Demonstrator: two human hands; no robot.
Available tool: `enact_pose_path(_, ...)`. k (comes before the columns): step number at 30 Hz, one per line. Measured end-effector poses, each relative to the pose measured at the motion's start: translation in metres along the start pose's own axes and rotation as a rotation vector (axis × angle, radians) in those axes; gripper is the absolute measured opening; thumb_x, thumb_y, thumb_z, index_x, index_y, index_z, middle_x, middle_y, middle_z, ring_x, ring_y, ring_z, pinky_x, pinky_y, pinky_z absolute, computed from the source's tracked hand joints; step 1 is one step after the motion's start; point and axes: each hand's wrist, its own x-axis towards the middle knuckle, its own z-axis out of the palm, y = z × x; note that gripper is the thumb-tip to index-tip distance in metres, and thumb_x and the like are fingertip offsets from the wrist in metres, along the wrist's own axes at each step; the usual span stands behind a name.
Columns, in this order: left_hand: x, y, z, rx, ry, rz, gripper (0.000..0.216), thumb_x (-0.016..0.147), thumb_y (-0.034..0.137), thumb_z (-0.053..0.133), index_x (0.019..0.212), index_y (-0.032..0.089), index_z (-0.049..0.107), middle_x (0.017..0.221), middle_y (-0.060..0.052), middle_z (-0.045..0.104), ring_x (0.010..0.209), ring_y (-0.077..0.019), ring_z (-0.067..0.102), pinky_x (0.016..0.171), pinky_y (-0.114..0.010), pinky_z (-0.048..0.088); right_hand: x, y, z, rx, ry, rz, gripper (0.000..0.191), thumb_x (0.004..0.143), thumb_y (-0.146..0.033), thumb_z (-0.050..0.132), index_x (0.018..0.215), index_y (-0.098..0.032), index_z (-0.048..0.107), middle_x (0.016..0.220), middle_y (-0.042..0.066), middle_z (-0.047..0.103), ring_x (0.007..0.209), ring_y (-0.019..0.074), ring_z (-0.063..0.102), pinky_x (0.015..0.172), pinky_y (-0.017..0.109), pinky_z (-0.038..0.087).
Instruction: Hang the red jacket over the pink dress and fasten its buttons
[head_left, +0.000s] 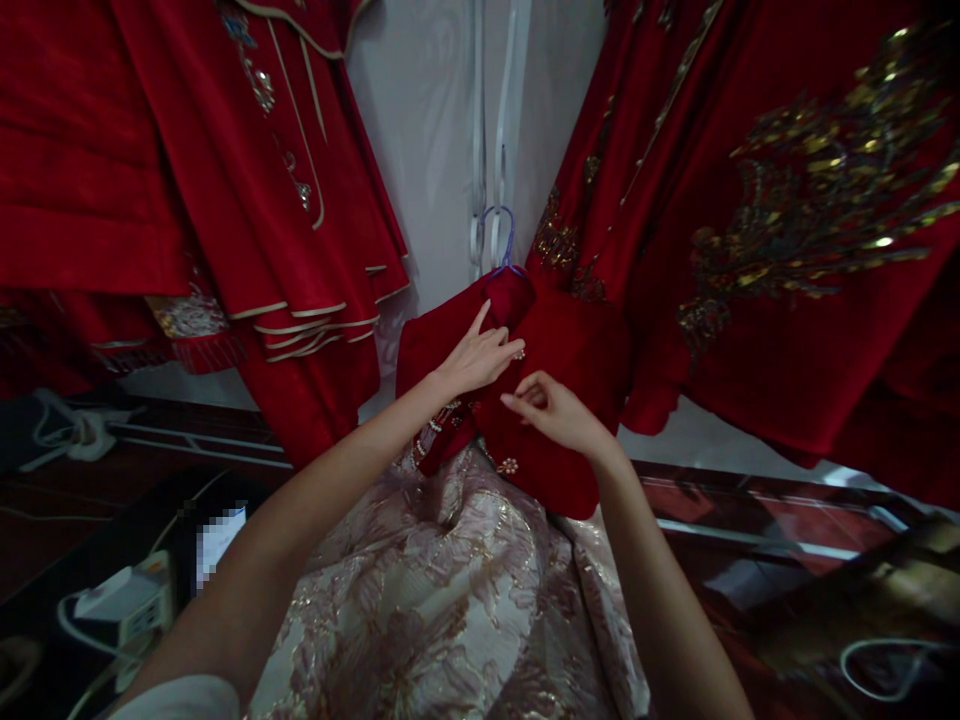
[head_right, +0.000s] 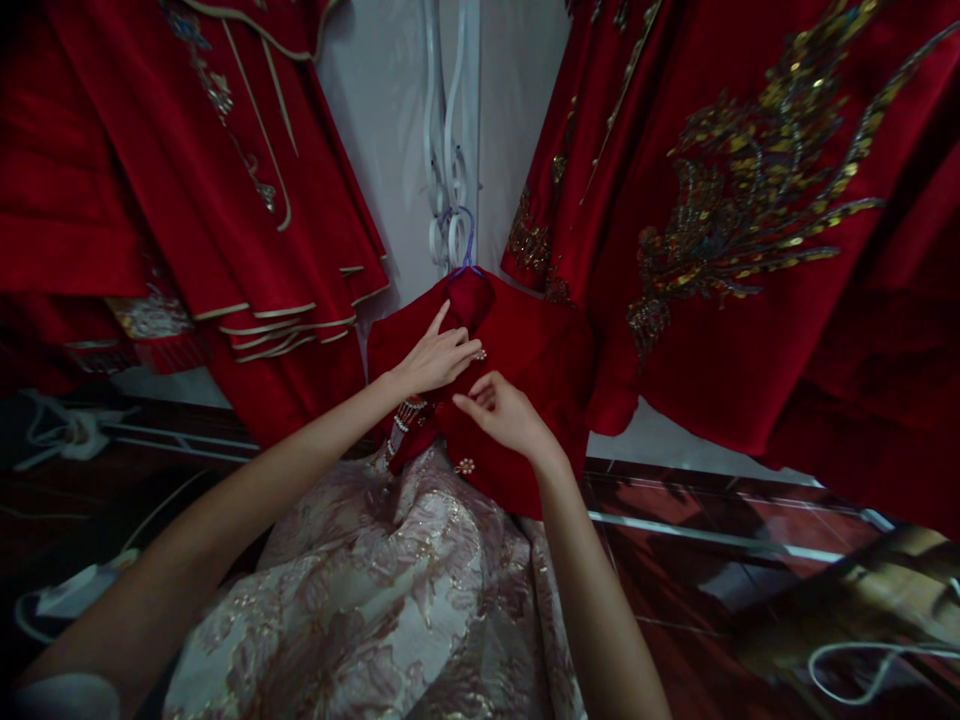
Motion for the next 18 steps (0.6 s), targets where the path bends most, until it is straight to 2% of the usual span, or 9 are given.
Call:
enact_pose_path(2,0.003,-0.001,0.001,0.140,-0.045,-0.013,0.022,0.087,0.020,0.041,0.101,0.016,0.057,0.091,-0.006,0.058,0.090,-0.0177,0.057,0.106,-0.044,0.026,0.027,-0.006,0.005,0.041,0.317,-0.090,0.036,0.072,-0.051,0.063,0.084,-0.018,0.051,0.086,0.007,0.062,0.075,0.0153,0.058,0.072,0.031,0.049)
enact_pose_path(3,0.005,-0.002,0.002,0.209,-0.066,-0.037,0.025,0.088,0.020,0.038,0.104,0.013,0.055,0.096,-0.009,0.058,0.092,-0.0190,0.057,0.101,-0.041,0.033,0.041,-0.009,0.009,0.090,0.384,-0.138,0.039,0.072,-0.052,0.062,0.088,-0.018,0.051,0.093,0.009,0.062,0.081,0.0160,0.059,0.077,0.032,0.049)
enact_pose_path(5,0.006,-0.002,-0.001,0.333,-0.103,-0.117,0.030,0.090,0.022,0.033,0.108,0.008,0.052,0.101,-0.014,0.057,0.094,-0.0218,0.057,0.090,-0.038,0.041,0.064,-0.014,0.016,0.197,0.358,-0.167,0.045,0.075,-0.055,0.056,0.098,-0.017,0.052,0.104,0.011,0.061,0.094,0.0181,0.059,0.087,0.034,0.047)
enact_pose_path(7,0.005,-0.001,-0.006,0.451,-0.127,-0.194,0.031,0.090,0.022,0.031,0.108,0.006,0.051,0.103,-0.017,0.057,0.095,-0.0238,0.057,0.083,-0.036,0.044,0.077,-0.017,0.022,0.204,0.297,-0.128,0.057,0.076,-0.059,0.051,0.110,-0.014,0.052,0.116,0.015,0.058,0.109,0.0218,0.055,0.097,0.037,0.041)
enact_pose_path(9,0.001,0.000,-0.014,0.556,-0.123,-0.233,0.029,0.088,0.020,0.035,0.108,0.006,0.052,0.109,-0.019,0.056,0.101,-0.0260,0.055,0.081,-0.035,0.044,0.081,-0.015,0.024,0.063,0.327,-0.026,0.073,0.075,-0.063,0.049,0.122,-0.007,0.046,0.129,0.021,0.048,0.124,0.0284,0.042,0.104,0.043,0.031)
enact_pose_path(11,-0.004,0.000,-0.022,0.628,-0.135,-0.296,0.027,0.085,0.016,0.039,0.105,0.006,0.054,0.112,-0.021,0.056,0.107,-0.0286,0.052,0.081,-0.035,0.044,0.078,-0.012,0.021,-0.152,0.415,0.087,0.088,0.074,-0.063,0.051,0.131,0.003,0.035,0.138,0.029,0.034,0.133,0.0357,0.026,0.107,0.049,0.022)
enact_pose_path(14,-0.008,-0.001,-0.031,0.644,-0.264,-0.499,0.029,0.085,0.011,0.036,0.104,0.001,0.055,0.104,-0.023,0.061,0.101,-0.0294,0.058,0.078,-0.036,0.045,0.072,-0.006,0.015,-0.412,0.501,0.150,0.097,0.076,-0.059,0.051,0.135,0.013,0.022,0.138,0.037,0.025,0.133,0.0421,0.020,0.106,0.053,0.017)
enact_pose_path(16,-0.008,-0.002,-0.033,0.599,-0.345,-0.610,0.032,0.085,0.011,0.037,0.110,-0.001,0.053,0.101,-0.024,0.063,0.098,-0.0286,0.061,0.078,-0.035,0.046,0.071,-0.002,0.014,-0.516,0.541,0.132,0.096,0.078,-0.056,0.051,0.134,0.015,0.020,0.134,0.039,0.028,0.130,0.0431,0.025,0.104,0.053,0.019)
enact_pose_path(18,-0.007,-0.002,-0.029,0.533,-0.350,-0.664,0.037,0.085,0.016,0.041,0.116,-0.001,0.050,0.103,-0.025,0.063,0.100,-0.0290,0.061,0.080,-0.034,0.046,0.072,0.004,0.017,-0.568,0.561,0.121,0.096,0.078,-0.055,0.050,0.134,0.016,0.019,0.132,0.039,0.031,0.127,0.0429,0.029,0.103,0.051,0.021)
